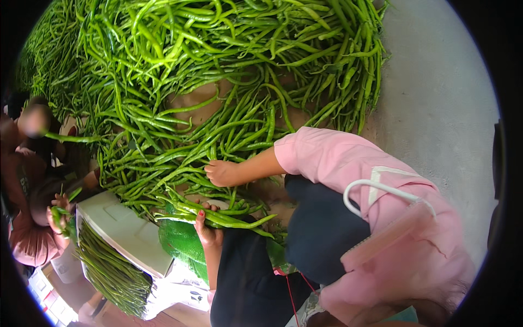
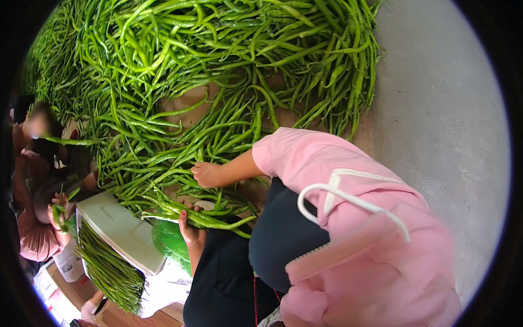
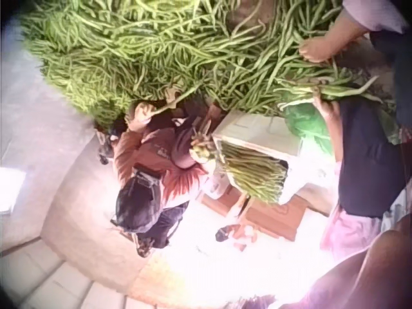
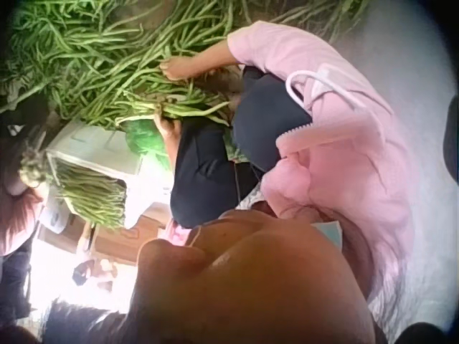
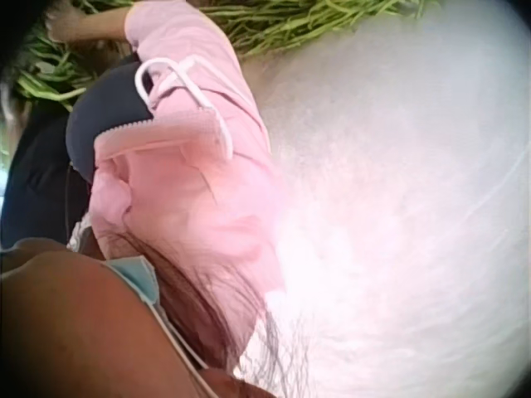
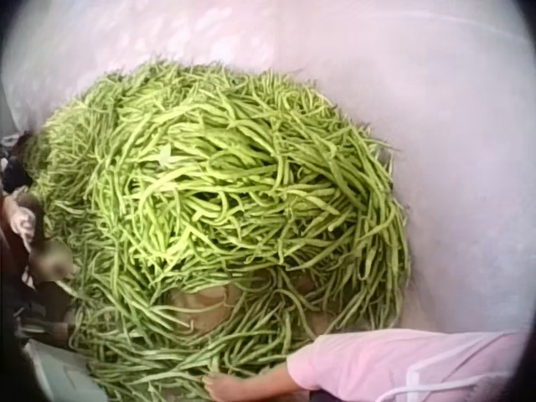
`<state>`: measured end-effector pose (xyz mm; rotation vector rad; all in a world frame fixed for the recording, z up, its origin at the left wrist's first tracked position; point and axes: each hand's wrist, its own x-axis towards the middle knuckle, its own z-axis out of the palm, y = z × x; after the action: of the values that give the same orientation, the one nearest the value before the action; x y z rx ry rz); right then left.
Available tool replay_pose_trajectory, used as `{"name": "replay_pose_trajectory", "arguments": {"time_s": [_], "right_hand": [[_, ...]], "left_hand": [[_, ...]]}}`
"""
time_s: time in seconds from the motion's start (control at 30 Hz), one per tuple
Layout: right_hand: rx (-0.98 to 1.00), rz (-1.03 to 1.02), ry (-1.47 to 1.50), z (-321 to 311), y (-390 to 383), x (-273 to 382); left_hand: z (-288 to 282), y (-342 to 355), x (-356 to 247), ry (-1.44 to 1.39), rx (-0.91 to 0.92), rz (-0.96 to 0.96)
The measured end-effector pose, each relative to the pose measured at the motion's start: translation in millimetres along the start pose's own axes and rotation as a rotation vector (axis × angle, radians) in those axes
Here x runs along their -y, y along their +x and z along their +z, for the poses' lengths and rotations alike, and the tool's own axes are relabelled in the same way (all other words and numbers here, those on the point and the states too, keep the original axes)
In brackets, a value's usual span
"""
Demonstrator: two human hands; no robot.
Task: The person sits on the floor and sorts green beans from a large pile into a white crate. They repeatedly pick up handfuls of beans, separate them, and place them into the crate. The person also handles a green mesh bag, placing beans inside it.
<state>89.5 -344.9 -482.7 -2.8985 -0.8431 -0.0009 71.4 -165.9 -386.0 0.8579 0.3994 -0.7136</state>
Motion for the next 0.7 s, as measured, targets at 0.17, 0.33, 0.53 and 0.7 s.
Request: {"name": "replay_pose_trajectory", "arguments": {"time_s": [0.17,0.33,0.53,0.7], "right_hand": [[-0.337,0.566,0.743,-60,2,-22],[-0.399,0.516,1.240,-72,-18,31],[-0.402,0.534,0.666,-68,-9,-66],[0.112,0.480,-0.095,-25,-23,-169]], "left_hand": [[-14,-1,0,-0.050,-0.035,-0.034],[3,10,2,-0.117,-0.018,-0.057],[-5,1,-3,-0.089,-0.022,-0.023],[-2,0,2,-0.044,0.061,-0.005]]}}
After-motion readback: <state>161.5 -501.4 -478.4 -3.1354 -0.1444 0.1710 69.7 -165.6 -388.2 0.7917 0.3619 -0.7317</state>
